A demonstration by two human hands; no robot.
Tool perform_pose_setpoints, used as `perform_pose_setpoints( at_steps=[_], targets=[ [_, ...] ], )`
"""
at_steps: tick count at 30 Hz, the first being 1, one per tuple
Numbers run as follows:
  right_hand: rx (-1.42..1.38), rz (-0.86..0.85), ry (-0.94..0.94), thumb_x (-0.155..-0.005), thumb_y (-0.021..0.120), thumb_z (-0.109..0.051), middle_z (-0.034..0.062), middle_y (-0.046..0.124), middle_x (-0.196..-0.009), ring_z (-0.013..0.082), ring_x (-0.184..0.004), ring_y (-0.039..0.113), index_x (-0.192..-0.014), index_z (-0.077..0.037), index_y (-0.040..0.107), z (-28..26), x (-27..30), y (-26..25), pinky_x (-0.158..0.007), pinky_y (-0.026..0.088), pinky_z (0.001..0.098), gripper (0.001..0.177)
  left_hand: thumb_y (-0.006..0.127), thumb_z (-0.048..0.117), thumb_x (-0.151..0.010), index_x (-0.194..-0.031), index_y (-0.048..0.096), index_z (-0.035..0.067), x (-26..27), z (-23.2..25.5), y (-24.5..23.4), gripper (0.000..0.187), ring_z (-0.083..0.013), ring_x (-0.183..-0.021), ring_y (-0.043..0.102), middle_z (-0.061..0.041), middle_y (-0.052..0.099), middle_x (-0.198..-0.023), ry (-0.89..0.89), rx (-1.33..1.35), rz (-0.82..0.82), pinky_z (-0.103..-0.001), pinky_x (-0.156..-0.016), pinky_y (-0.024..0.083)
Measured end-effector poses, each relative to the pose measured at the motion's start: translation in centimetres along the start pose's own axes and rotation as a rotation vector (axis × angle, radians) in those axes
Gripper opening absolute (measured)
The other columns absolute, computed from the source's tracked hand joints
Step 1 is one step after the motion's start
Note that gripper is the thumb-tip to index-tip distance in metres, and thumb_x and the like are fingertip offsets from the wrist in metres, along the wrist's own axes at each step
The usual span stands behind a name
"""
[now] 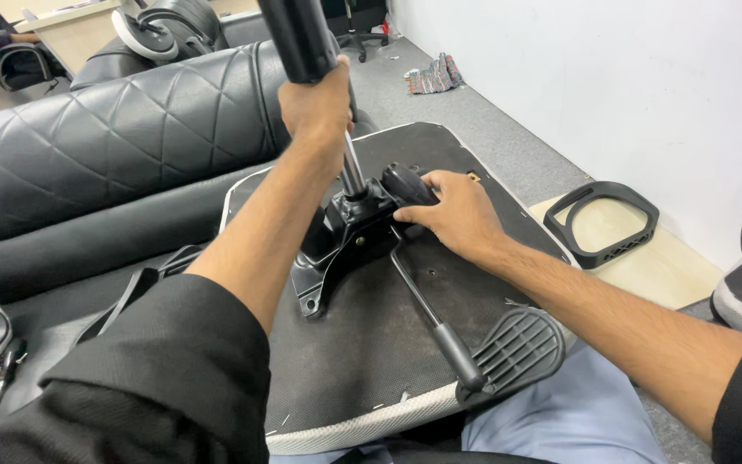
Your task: The person uses a screwdriver to tighten screws on the underside of an office chair seat, securing the gas lift mechanism to the seat base. They adjust the seat orientation and continue fastening the remaining screws.
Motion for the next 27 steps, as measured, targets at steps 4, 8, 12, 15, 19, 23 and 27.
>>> perform_pose_setpoints(
  at_steps=[4,8,12,15,19,23,27],
  targets=[
    [0.232,0.145,-0.065,-0.075,0.088,-0.038,0.0110,0.076,-0.085,0.0213,-0.076,0.072,-0.106,-0.007,0.075,-1.8,-0.7,-2.3,-0.070,0.053,0.0370,0.046,0.075,0.026,-0.085,-0.083,0.059,0.004,-2.6,0.1,0.3,0.028,-0.0143,-0.042,0.053,-0.002,0.054,-0.055,-0.044,0.271,-0.065,-0.034,-0.042,0.047],
    [0.253,0.158,-0.080,-0.078,0.084,-0.038,0.0073,0.076,-0.079,0.0194,-0.069,0.073,-0.115,-0.013,0.072,-4.1,-1.1,-4.4,-0.066,0.054,0.0367,0.047,0.072,0.025,-0.085,-0.085,0.055,0.006,-4.7,0.4,-0.3,0.025,-0.0141,-0.043,0.051,-0.001,0.051,-0.054,-0.109,0.430,-0.017,-0.036,-0.044,0.047],
    [0.278,0.139,-0.075,-0.080,0.084,-0.038,0.0072,0.075,-0.073,0.0201,-0.065,0.073,-0.115,-0.013,0.071,-6.3,-1.3,-5.1,-0.066,0.054,0.0378,0.045,0.071,0.022,-0.085,-0.083,0.048,0.007,-5.9,0.9,-2.2,0.027,-0.0150,-0.045,0.050,-0.001,0.048,-0.056,-0.164,0.581,0.002,-0.039,-0.047,0.048],
    [0.316,0.200,-0.171,-0.080,0.084,-0.037,0.0049,0.076,-0.076,0.0177,-0.064,0.073,-0.116,-0.014,0.070,-7.7,-1.3,-5.1,-0.066,0.056,0.0373,0.045,0.069,0.021,-0.086,-0.086,0.050,0.006,-6.1,1.4,-3.3,0.024,-0.0146,-0.046,0.051,-0.001,0.050,-0.057,-0.211,0.597,0.016,-0.038,-0.048,0.048],
    [0.295,0.208,-0.224,-0.085,0.081,-0.033,0.0040,0.078,-0.085,0.0151,-0.062,0.074,-0.119,-0.014,0.068,-8.1,-1.4,-5.4,-0.062,0.059,0.0335,0.041,0.067,0.020,-0.086,-0.089,0.055,0.007,-6.4,2.3,-3.6,0.018,-0.0137,-0.047,0.050,0.000,0.050,-0.058,-0.199,0.602,-0.010,-0.038,-0.049,0.050],
    [0.284,0.229,-0.239,-0.087,0.082,-0.030,0.0065,0.078,-0.092,0.0177,-0.061,0.075,-0.119,-0.012,0.067,-7.8,-1.3,-5.9,-0.060,0.059,0.0323,0.040,0.067,0.024,-0.088,-0.084,0.054,0.009,-6.8,2.6,-3.1,0.020,-0.0136,-0.047,0.049,0.001,0.049,-0.057,-0.182,0.642,-0.097,-0.037,-0.051,0.051],
    [0.335,0.363,-0.533,-0.091,0.085,-0.026,0.0089,0.079,-0.094,0.0176,-0.079,0.077,-0.116,-0.008,0.068,-8.1,-0.8,-5.7,-0.069,0.061,0.0325,0.035,0.059,0.025,-0.092,-0.078,0.050,0.012,-7.9,2.3,-2.9,0.022,-0.0145,-0.048,0.049,0.001,0.048,-0.056,-0.195,0.705,-0.163,-0.038,-0.053,0.052]
  ],
)
Point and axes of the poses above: each hand's wrist, its own x-axis away from the middle knuckle, its own y-axis out of the palm, z = x × y, the point moved 3 cm from there along -x, towards the middle knuckle
